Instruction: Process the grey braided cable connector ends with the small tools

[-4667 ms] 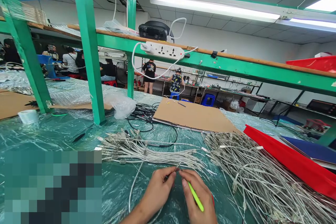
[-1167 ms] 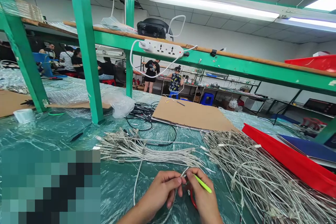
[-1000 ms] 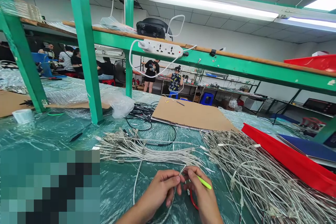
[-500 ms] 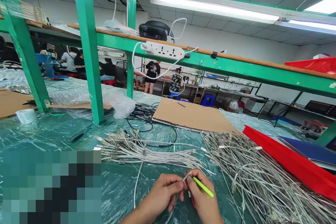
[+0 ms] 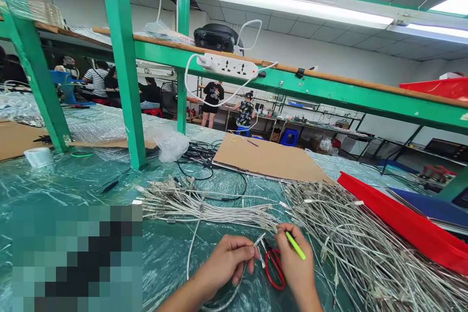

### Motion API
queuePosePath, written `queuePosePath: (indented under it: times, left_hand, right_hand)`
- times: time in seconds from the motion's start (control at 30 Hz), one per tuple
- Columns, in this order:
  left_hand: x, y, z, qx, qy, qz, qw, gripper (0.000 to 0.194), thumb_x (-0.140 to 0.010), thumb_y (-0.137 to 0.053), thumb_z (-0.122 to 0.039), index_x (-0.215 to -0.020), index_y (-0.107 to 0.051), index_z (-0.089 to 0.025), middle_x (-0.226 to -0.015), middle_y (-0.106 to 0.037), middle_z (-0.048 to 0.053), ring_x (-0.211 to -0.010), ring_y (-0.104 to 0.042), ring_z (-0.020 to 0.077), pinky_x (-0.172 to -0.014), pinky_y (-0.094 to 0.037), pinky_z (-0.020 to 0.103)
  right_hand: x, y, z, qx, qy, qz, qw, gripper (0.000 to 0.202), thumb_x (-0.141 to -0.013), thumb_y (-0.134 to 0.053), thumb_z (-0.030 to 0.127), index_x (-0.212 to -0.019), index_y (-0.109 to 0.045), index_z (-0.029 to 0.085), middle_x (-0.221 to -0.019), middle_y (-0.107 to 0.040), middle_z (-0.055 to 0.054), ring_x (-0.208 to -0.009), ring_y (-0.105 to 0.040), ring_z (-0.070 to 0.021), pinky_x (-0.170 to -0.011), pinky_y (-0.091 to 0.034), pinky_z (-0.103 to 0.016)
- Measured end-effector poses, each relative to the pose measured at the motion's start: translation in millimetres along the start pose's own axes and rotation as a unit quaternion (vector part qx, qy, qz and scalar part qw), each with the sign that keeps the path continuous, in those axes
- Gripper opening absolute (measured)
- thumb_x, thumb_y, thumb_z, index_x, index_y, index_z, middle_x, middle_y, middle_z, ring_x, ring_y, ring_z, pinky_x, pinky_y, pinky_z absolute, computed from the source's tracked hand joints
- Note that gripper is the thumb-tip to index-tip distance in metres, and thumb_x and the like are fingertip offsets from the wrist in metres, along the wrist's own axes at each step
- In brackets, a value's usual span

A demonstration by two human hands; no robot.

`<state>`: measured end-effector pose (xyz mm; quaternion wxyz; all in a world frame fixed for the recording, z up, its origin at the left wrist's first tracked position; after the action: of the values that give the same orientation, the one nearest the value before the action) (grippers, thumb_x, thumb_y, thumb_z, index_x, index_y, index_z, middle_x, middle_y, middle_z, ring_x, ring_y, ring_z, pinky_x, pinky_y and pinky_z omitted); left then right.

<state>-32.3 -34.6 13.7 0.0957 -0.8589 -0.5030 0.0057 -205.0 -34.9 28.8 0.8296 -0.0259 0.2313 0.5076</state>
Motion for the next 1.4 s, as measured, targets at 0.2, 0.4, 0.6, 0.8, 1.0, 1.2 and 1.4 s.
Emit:
queuePosePath:
  times: [0.2, 0.4, 0.6, 0.8, 1.0, 1.2, 1.4]
  left_hand:
    - [-3, 4.7, 1, 0.041, -0.022, -0.003, 0.999, 0.036, -0.083, -0.055, -0.041, -0.084, -0.071, -0.009, -0.061, -0.062, 0.002, -0.031, -0.039, 0.0044, -0.037, -0.027, 0.019]
    - [-3, 10.0, -7, -0.017, -0.058, -0.036, 0.998, 0.041, -0.08, -0.06, -0.05, -0.087, -0.069, -0.011, -0.077, -0.065, 0.004, -0.042, -0.05, 0.0081, -0.044, -0.036, 0.02]
    - [3, 14.1, -19, -0.21, -0.125, -0.112, 0.963, 0.035, -0.088, -0.054, -0.041, -0.072, -0.07, -0.014, -0.066, -0.053, 0.0, -0.053, -0.05, 0.0119, -0.051, -0.035, 0.022]
    - [12, 6.3, -31, -0.341, -0.19, -0.12, 0.913, 0.031, -0.092, -0.051, -0.029, -0.074, -0.073, -0.018, -0.07, -0.06, 0.003, -0.069, -0.055, 0.0166, -0.063, -0.036, 0.024]
    - [12, 8.5, -31, -0.375, -0.168, -0.137, 0.901, 0.029, -0.092, -0.053, -0.032, -0.077, -0.075, -0.018, -0.069, -0.061, 0.003, -0.067, -0.055, 0.0171, -0.063, -0.035, 0.024]
    - [10, 11.4, -29, -0.375, -0.142, -0.153, 0.903, 0.025, -0.089, -0.056, -0.029, -0.079, -0.076, -0.019, -0.07, -0.065, 0.004, -0.07, -0.058, 0.0184, -0.064, -0.037, 0.025]
    - [9, 12.2, -29, -0.362, -0.138, -0.17, 0.906, 0.021, -0.086, -0.058, -0.024, -0.081, -0.077, -0.02, -0.074, -0.07, 0.003, -0.072, -0.061, 0.0182, -0.067, -0.039, 0.025]
  right_hand:
    - [-2, -4, -1, -0.034, -0.029, 0.04, 0.998, 0.029, -0.078, -0.066, 0.046, -0.076, -0.065, 0.017, -0.062, -0.06, 0.0, -0.055, -0.054, -0.016, -0.052, -0.044, -0.025]
    - [19, -25, 25, -0.031, 0.053, 0.099, 0.993, 0.021, -0.087, -0.059, 0.038, -0.087, -0.068, 0.019, -0.087, -0.065, -0.005, -0.081, -0.061, -0.0199, -0.075, -0.049, -0.028]
    - [26, -35, 19, -0.077, 0.011, 0.142, 0.987, 0.021, -0.083, -0.065, 0.037, -0.095, -0.069, 0.02, -0.092, -0.066, -0.005, -0.075, -0.062, -0.0184, -0.064, -0.051, -0.025]
    - [32, -38, 29, -0.105, 0.029, 0.149, 0.983, 0.017, -0.083, -0.066, 0.035, -0.09, -0.067, 0.02, -0.09, -0.064, -0.004, -0.081, -0.061, -0.0187, -0.074, -0.051, -0.026]
    - [33, -37, 30, -0.089, 0.026, 0.118, 0.989, 0.018, -0.083, -0.065, 0.037, -0.077, -0.064, 0.019, -0.079, -0.062, -0.002, -0.074, -0.058, -0.0175, -0.069, -0.047, -0.026]
    - [35, -35, 26, -0.087, 0.003, 0.068, 0.994, 0.024, -0.079, -0.068, 0.04, -0.068, -0.061, 0.019, -0.069, -0.057, 0.0, -0.064, -0.053, -0.0155, -0.06, -0.042, -0.024]
    - [30, -32, 25, -0.072, 0.009, 0.104, 0.992, 0.025, -0.08, -0.067, 0.038, -0.068, -0.059, 0.019, -0.069, -0.054, 0.001, -0.062, -0.049, -0.0142, -0.057, -0.04, -0.023]
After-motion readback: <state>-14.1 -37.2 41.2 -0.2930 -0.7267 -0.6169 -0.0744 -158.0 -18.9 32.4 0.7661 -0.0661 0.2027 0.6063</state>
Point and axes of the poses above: each hand's wrist, its own x-axis away from the middle knuckle, its own y-axis out of the back of the hand, z = x × y, the point moved 7 cm from there along -x, towards the middle knuckle
